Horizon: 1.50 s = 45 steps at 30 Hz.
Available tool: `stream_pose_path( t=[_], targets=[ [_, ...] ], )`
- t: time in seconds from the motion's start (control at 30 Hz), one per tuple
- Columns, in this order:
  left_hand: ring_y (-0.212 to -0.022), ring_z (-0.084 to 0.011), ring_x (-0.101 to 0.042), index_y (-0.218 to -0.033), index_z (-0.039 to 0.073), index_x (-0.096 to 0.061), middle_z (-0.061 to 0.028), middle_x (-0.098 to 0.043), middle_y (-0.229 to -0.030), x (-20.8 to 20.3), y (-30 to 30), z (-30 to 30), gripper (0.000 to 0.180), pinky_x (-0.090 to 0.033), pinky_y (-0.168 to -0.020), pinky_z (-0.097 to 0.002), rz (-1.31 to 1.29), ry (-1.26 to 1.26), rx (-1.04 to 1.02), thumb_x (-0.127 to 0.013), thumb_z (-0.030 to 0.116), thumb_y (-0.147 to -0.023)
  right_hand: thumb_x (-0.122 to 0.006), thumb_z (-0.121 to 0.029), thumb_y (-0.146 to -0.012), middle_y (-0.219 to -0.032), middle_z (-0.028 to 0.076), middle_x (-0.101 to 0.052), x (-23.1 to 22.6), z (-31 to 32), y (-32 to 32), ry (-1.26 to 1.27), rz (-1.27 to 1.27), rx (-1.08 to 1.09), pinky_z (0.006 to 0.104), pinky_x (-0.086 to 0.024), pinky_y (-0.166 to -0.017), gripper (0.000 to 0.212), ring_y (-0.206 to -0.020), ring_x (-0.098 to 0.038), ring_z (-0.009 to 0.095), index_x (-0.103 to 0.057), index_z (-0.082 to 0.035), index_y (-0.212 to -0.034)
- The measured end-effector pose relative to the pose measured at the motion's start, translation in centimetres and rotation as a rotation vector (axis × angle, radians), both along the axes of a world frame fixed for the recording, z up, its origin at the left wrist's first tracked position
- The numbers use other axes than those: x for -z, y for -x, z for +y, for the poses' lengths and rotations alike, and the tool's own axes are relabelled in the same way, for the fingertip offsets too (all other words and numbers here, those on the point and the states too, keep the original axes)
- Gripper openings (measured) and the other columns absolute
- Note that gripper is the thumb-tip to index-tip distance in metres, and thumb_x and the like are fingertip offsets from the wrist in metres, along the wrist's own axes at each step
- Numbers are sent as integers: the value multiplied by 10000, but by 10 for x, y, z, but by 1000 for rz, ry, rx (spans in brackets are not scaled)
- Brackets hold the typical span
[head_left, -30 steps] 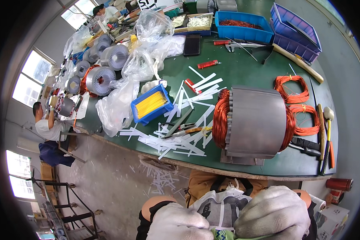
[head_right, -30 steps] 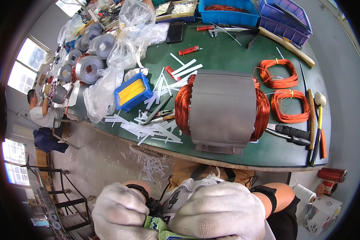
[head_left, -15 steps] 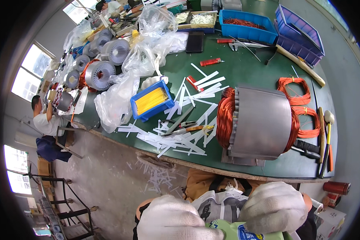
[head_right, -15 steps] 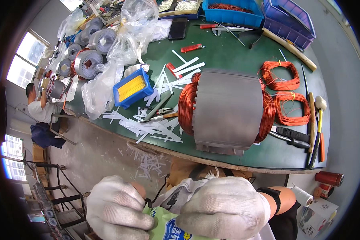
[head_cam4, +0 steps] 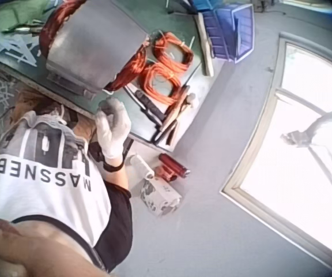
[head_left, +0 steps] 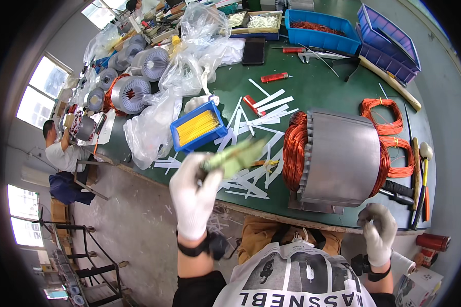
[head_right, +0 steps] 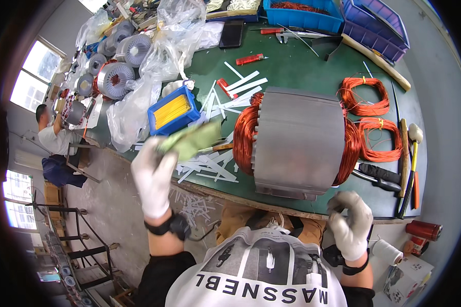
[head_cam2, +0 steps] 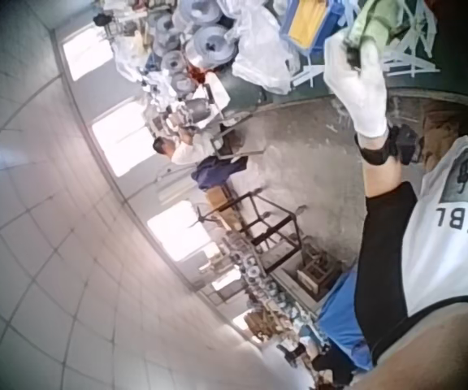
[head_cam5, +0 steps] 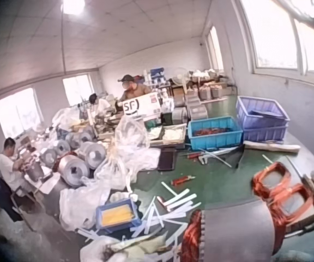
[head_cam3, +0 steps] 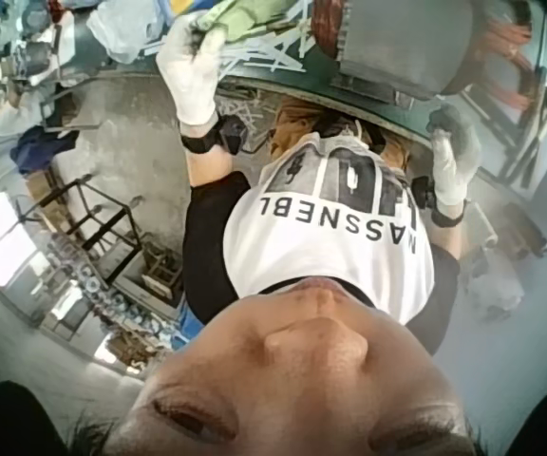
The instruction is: Manually assemble and secure copper windings into a motor stator using tools.
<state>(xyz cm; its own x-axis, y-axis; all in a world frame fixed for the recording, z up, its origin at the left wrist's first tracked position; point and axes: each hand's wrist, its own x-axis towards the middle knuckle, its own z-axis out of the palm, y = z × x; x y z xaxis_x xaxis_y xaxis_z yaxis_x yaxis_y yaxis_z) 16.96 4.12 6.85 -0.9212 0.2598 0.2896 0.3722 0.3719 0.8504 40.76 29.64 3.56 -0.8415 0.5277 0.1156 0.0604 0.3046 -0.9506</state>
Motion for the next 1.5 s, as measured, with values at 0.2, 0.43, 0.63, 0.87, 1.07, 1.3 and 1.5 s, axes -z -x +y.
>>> stream_pose_path(
  t=[0.2,0.43,0.63,0.87,1.07,1.3,1.5],
  targets=[
    [-810,-379,-607,-881,21,-588,-181,-619,-880,51,113,74,163,-483,-723,-453,425,562,-120,-597,156,-790,-625,24,-687,-778,140,-575,93,-2,-1,-757,-20,149,366,-470,-644,240,-690,-572,307,-587,7,-923],
    [-848,-362,-632,-958,55,-596,-176,-631,-905,94,191,95,215,-496,-777,-472,428,1067,113,-558,151,-769,-677,3,-630,-793,135,-581,85,-4,9,-727,31,117,402,-475,-627,302,-685,-578,326,-602,-20,-921],
    [-926,-271,-605,-1047,-6,-578,-177,-611,-983,40,103,84,299,-468,-828,-342,190,577,251,-620,147,-793,-622,45,-691,-738,163,-584,51,22,2,-441,38,262,394,-467,-579,199,-628,-581,340,-603,9,-886],
    [-973,-200,-583,-1116,-48,-565,-130,-613,-1075,47,28,88,258,-450,-891,-326,-419,-191,253,-493,96,-915,-596,-77,-804,-806,174,-602,30,66,50,-250,-12,168,406,-474,-648,104,-759,-596,364,-605,-23,-893],
    [-988,-211,-579,-1133,-54,-560,-131,-602,-1107,63,20,72,266,-443,-909,-333,-343,-375,62,-465,90,-931,-603,-127,-746,-816,93,-542,70,47,25,-795,-439,4,374,-482,-625,66,-760,-593,270,-562,-88,-780],
    [-776,-219,-575,-1104,-66,-564,-116,-595,-998,25,-36,80,273,-494,-700,-346,486,259,-413,-456,149,-975,-640,-54,-760,-781,116,-589,45,52,2,-174,-146,98,383,-492,-651,79,-720,-617,286,-589,-27,-814],
    [-812,-253,-626,-1198,87,-596,-156,-555,-1112,-42,-69,69,620,-504,-651,-315,634,213,1091,-841,298,-669,-580,-82,-811,-795,138,-612,-36,20,22,338,142,-565,370,-500,-699,90,-750,-623,298,-602,-4,-850]
  ],
)
